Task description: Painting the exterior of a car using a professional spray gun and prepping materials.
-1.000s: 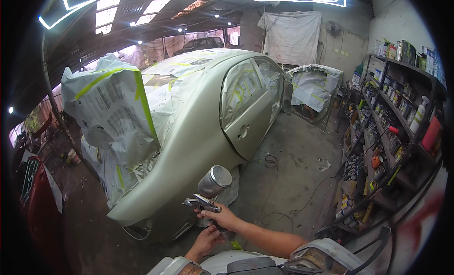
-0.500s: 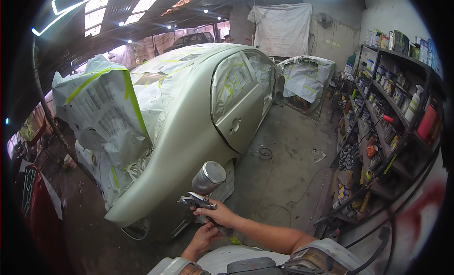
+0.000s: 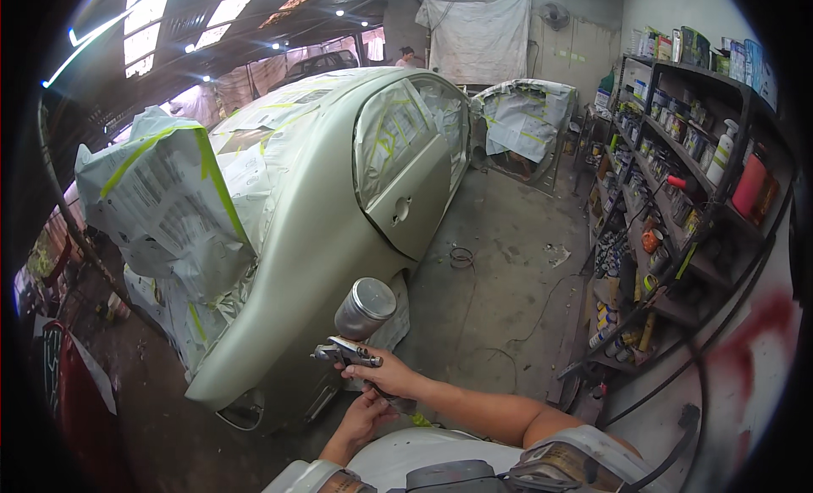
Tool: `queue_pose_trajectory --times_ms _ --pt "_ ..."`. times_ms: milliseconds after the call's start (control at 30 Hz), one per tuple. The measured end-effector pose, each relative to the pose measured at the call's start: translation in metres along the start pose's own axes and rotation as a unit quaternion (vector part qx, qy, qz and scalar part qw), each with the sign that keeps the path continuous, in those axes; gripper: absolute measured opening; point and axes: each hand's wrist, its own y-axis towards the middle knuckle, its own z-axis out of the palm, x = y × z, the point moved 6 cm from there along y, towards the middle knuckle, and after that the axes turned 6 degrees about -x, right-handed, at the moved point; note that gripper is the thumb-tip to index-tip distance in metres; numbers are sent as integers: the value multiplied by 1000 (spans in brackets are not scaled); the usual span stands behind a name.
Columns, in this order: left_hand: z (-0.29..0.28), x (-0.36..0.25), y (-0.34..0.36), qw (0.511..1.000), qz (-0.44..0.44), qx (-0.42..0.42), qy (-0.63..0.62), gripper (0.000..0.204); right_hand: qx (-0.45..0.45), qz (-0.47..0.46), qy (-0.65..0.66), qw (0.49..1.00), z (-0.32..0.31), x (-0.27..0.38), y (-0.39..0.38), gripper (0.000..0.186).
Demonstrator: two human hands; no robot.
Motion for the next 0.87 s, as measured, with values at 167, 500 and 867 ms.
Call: queue_pose_trajectory --times_ms 167,500,867 --pt "3 3 0 1000 -15 -1 3 21 -17 -5 1 1000 -3 0 -6 59" --pt "0 12 4 1000 -16 11 8 26 -48 -2 1 999 -9 -2 -14 63" --pt "124 -329 -236 692 499 -32 521 47 -178 -40 48 982 -68 6 -36 60"
